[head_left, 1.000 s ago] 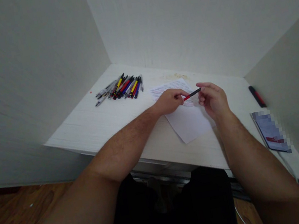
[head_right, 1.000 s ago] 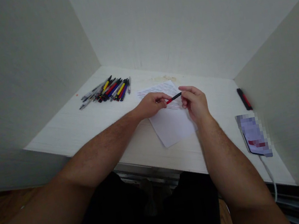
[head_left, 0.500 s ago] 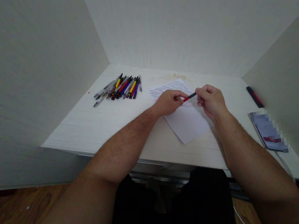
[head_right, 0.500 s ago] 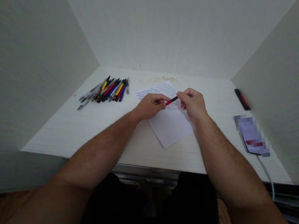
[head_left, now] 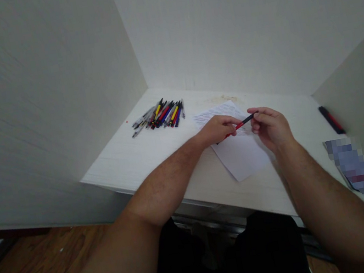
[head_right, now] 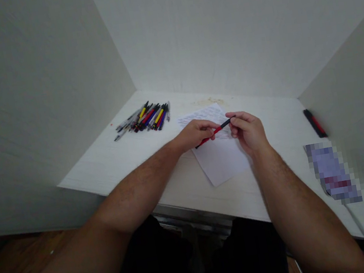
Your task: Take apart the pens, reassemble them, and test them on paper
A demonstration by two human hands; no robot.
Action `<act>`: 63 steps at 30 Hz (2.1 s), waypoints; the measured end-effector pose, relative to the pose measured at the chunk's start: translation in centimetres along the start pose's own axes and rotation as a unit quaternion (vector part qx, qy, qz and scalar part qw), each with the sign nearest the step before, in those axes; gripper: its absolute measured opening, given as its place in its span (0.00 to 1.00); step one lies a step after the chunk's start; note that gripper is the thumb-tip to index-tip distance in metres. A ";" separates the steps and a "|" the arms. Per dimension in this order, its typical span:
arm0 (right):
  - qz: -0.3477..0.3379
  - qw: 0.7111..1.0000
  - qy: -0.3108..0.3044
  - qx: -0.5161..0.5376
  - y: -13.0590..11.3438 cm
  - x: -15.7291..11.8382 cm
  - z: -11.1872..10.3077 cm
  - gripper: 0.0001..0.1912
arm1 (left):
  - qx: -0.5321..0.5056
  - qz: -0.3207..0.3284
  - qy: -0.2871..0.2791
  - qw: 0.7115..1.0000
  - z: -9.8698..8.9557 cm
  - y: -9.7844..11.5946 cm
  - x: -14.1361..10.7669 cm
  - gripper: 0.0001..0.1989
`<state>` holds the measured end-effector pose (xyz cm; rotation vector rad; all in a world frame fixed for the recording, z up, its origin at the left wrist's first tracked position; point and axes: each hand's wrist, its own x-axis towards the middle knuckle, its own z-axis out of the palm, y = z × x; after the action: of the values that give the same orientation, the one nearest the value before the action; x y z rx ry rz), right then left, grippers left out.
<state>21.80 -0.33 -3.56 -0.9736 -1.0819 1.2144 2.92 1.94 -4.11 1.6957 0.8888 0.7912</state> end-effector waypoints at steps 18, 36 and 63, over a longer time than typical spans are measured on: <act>-0.001 1.000 0.009 0.015 0.1 0.0 0.0 0.06 | -0.006 0.013 -0.012 1.000 0.0 0.0 -0.2 0.18; 0.012 1.000 0.011 0.012 0.4 0.0 0.0 0.11 | -0.015 -0.007 -0.038 0.999 0.1 -0.3 -0.1 0.18; 0.014 1.000 -0.003 0.024 0.2 0.0 0.5 0.16 | -0.037 -0.033 -0.022 0.999 0.3 0.4 -0.4 0.13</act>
<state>21.27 -0.29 -3.65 -0.9515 -1.0434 1.2606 3.03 1.39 -3.79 1.6059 0.8703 0.7317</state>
